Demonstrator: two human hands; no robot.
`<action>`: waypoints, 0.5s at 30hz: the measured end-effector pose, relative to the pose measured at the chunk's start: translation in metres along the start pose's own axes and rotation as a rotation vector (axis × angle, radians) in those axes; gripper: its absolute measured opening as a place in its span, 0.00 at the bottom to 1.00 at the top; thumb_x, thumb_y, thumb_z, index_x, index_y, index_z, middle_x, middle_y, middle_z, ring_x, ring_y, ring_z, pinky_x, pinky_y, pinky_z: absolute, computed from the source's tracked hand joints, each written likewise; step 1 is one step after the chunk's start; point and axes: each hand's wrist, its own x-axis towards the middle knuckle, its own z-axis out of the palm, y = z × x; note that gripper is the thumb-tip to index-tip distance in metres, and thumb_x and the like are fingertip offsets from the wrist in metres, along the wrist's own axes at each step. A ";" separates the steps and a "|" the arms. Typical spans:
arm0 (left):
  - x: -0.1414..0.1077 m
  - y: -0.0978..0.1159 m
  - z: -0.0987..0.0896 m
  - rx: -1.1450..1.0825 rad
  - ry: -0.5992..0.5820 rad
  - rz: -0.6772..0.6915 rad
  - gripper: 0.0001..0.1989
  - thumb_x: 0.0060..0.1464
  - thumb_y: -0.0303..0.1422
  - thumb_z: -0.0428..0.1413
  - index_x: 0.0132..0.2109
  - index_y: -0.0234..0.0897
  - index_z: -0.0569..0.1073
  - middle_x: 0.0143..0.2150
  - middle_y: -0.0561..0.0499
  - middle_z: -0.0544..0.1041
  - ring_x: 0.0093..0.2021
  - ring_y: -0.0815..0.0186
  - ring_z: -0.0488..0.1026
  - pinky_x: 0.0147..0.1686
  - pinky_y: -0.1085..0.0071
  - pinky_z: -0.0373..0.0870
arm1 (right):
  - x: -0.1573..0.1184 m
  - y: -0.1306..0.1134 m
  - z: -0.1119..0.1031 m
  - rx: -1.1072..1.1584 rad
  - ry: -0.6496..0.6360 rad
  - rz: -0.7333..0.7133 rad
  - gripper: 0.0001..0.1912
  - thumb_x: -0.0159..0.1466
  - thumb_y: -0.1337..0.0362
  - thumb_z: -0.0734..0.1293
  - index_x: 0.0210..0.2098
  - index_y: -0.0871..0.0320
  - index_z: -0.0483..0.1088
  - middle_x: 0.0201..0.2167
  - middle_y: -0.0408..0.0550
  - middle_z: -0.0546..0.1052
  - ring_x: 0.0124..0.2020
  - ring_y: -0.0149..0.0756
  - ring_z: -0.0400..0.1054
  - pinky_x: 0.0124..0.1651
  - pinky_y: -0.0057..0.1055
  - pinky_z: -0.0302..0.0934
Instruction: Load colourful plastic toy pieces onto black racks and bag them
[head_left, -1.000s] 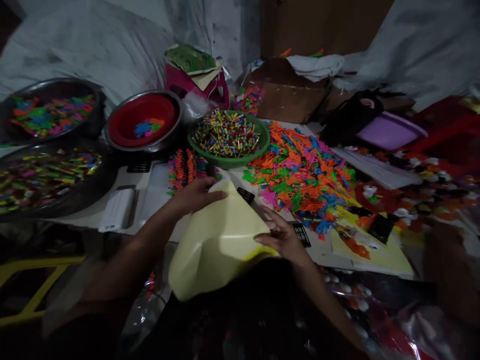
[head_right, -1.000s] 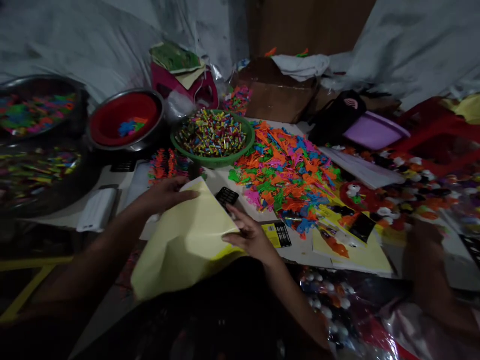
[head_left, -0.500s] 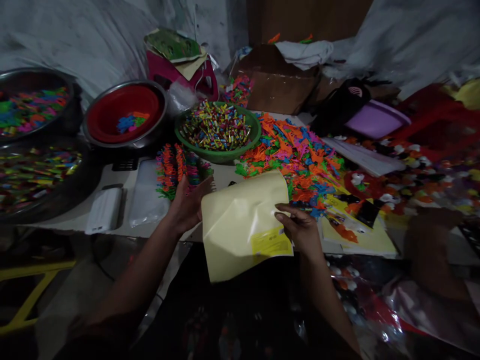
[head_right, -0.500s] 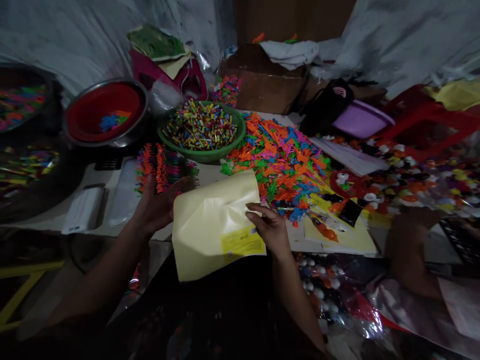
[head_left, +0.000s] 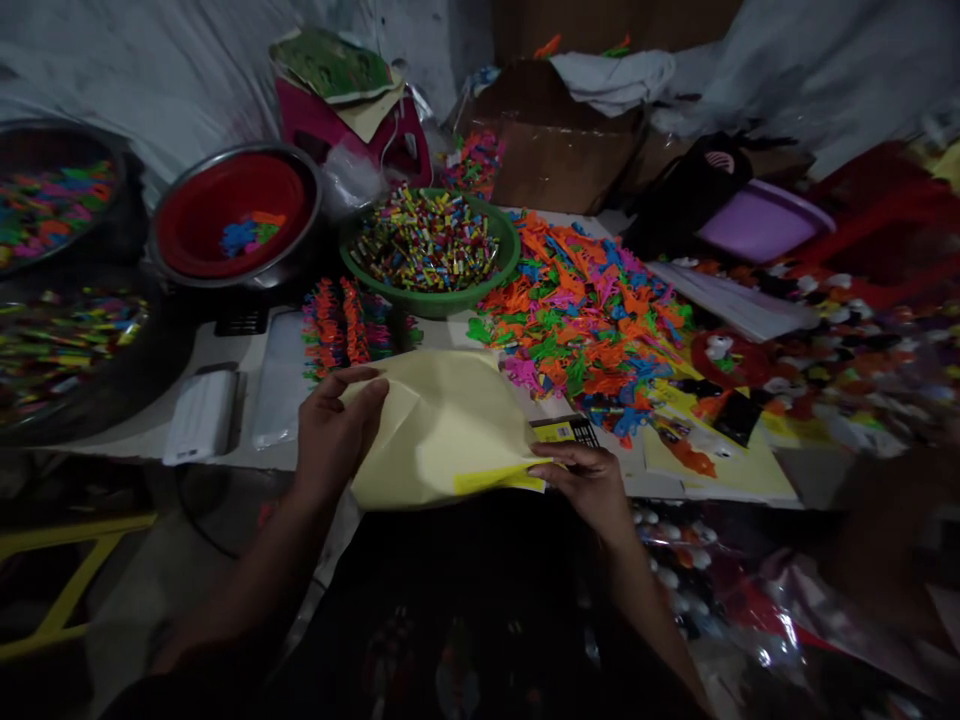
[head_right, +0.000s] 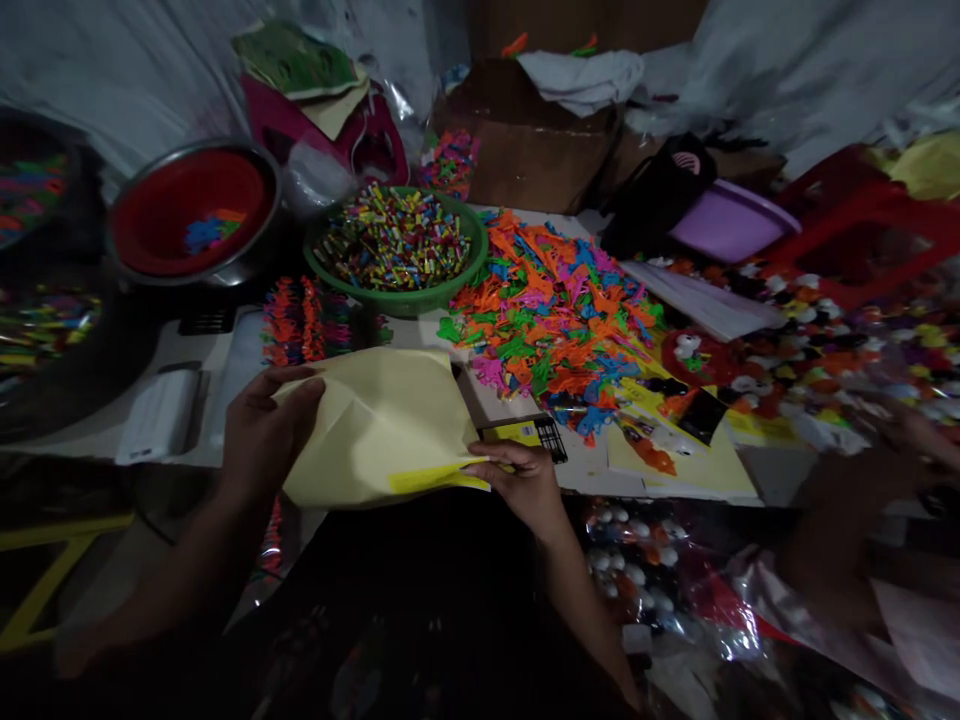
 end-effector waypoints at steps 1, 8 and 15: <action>0.000 0.000 -0.002 0.018 0.004 0.021 0.15 0.36 0.36 0.62 0.33 0.36 0.71 0.24 0.56 0.73 0.21 0.72 0.68 0.22 0.77 0.64 | 0.000 0.000 0.002 -0.006 0.022 -0.026 0.09 0.46 0.66 0.73 0.28 0.51 0.76 0.26 0.42 0.78 0.27 0.33 0.72 0.31 0.28 0.69; -0.001 0.015 -0.046 0.216 0.249 0.190 0.10 0.37 0.34 0.61 0.31 0.36 0.73 0.21 0.59 0.70 0.19 0.76 0.65 0.18 0.82 0.62 | -0.011 -0.005 0.018 0.077 -0.067 -0.352 0.08 0.54 0.66 0.69 0.30 0.44 0.75 0.32 0.42 0.78 0.36 0.35 0.71 0.38 0.34 0.67; -0.026 0.046 -0.083 0.212 0.407 0.190 0.11 0.30 0.29 0.62 0.28 0.35 0.72 0.11 0.60 0.64 0.07 0.78 0.51 0.04 0.82 0.43 | 0.002 0.007 0.045 0.116 -0.192 -0.281 0.24 0.51 0.59 0.71 0.47 0.42 0.67 0.57 0.44 0.60 0.55 0.40 0.58 0.55 0.40 0.56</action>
